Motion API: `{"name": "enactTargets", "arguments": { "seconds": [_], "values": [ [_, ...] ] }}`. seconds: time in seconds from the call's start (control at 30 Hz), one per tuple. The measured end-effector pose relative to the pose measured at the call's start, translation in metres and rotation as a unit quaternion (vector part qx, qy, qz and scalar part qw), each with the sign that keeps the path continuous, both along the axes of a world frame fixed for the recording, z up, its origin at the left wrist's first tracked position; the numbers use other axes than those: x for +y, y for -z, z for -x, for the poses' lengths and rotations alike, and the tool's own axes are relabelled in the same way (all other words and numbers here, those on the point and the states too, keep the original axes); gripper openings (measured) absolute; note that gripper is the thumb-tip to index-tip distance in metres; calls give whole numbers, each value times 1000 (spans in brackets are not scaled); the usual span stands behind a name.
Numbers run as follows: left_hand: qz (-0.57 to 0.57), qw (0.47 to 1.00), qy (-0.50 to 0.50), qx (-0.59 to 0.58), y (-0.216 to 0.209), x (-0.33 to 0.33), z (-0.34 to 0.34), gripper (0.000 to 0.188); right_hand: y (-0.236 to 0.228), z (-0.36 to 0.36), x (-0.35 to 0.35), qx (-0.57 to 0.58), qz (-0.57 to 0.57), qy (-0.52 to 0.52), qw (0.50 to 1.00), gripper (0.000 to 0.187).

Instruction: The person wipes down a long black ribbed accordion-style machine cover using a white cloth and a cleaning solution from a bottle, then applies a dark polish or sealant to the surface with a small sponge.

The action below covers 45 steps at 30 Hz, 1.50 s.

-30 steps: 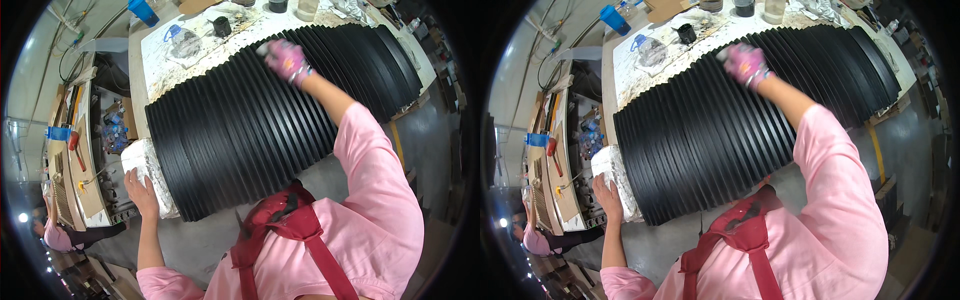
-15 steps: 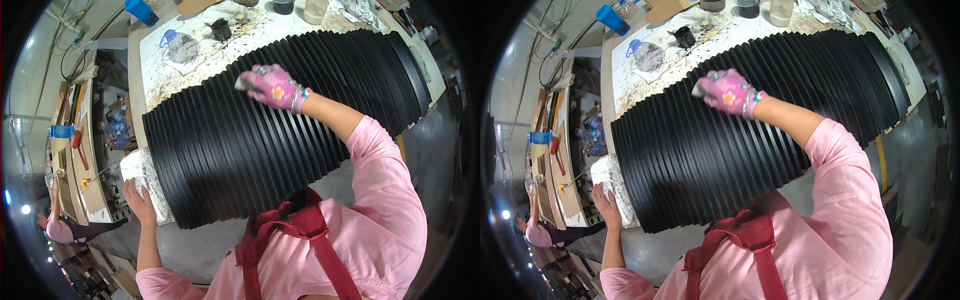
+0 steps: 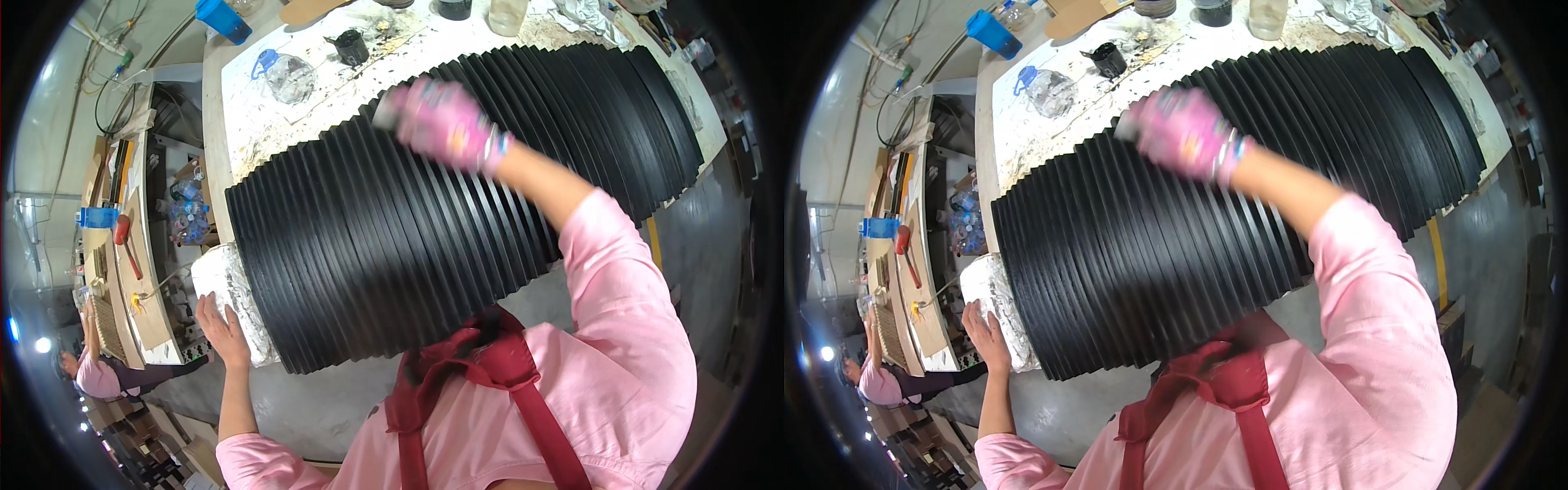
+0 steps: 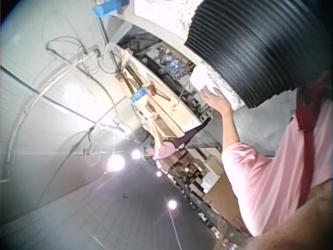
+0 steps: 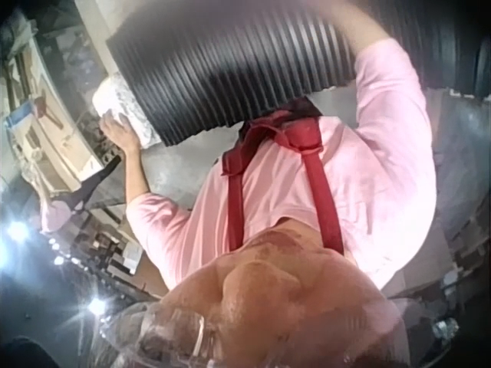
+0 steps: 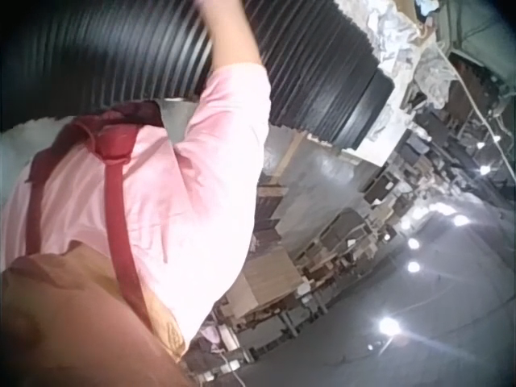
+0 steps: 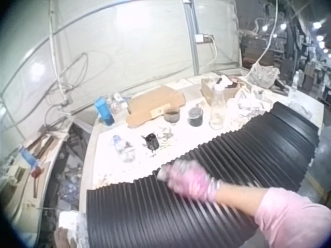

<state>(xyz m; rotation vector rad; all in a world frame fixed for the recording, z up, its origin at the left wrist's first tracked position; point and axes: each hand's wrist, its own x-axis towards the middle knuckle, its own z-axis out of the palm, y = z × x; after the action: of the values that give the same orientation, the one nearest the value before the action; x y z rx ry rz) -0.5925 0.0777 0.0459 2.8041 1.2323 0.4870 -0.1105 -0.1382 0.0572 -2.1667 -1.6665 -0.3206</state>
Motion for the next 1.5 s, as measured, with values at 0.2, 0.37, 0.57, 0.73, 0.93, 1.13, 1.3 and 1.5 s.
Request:
{"name": "enactTargets", "arguments": {
  "seconds": [0.2,0.37,0.57,0.73,0.93,1.13,1.3,1.5],
  "values": [
    [-3,1000,-3,5,2,1,1,41,35,-14,-13,-45,37,125,990,11],
    [-12,1000,-10,9,2,-1,7,40,23,72,-50,146,59,-160,974,15],
    [-33,999,3,11,2,4,-8,40,33,-29,-59,0,-16,101,995,14],
    [-47,998,-21,21,4,0,8,39,28,70,-92,107,-41,-239,964,11],
    [-68,997,-7,24,10,7,-1,38,37,-60,-80,25,-61,93,993,21],
    [-82,996,-15,17,9,5,13,37,28,128,-119,118,166,-217,955,15],
    [-88,996,-17,20,9,6,15,39,14,52,-99,171,-56,-88,980,20],
    [-99,995,-18,9,17,13,11,40,31,136,-110,50,100,-72,991,19]
  ]
}}
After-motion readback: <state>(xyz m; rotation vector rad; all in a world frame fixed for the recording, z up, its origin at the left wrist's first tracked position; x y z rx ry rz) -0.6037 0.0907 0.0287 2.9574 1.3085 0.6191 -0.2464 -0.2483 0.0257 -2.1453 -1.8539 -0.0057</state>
